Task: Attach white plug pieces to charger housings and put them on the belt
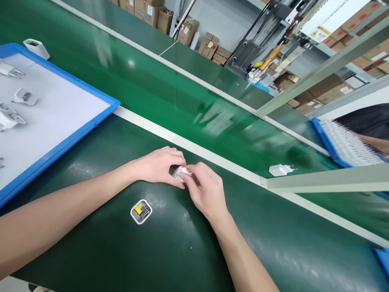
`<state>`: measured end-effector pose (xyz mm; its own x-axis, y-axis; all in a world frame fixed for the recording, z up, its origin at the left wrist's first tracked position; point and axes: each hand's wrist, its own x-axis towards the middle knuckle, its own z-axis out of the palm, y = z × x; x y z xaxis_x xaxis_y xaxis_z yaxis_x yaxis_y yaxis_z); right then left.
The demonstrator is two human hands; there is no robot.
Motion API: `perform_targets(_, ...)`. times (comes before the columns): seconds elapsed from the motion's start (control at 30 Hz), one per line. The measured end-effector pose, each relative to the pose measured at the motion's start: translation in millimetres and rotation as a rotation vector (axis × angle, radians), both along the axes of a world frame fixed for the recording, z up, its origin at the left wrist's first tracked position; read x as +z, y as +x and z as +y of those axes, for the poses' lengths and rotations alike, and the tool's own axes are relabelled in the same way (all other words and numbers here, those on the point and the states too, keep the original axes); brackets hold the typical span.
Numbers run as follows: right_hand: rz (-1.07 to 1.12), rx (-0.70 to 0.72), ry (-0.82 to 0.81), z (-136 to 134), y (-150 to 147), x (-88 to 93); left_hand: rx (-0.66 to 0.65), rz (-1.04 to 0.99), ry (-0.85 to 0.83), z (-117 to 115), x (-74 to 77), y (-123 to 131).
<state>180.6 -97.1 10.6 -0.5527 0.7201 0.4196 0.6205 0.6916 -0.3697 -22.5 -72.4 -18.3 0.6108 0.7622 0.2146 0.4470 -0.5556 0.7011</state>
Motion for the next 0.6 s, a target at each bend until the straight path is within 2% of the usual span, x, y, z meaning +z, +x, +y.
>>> perform_targets(0.3, -0.07, -0.021, 0.049, -2.3, -1.8, 4.4, -0.01, -0.008, 0.014, 2.1, -1.1, -0.3)
perform_targets(0.6, -0.128, 0.054, 0.048, 1.1, -1.9, 5.4, 0.0, 0.009, 0.023, 0.7, -0.1, 0.3)
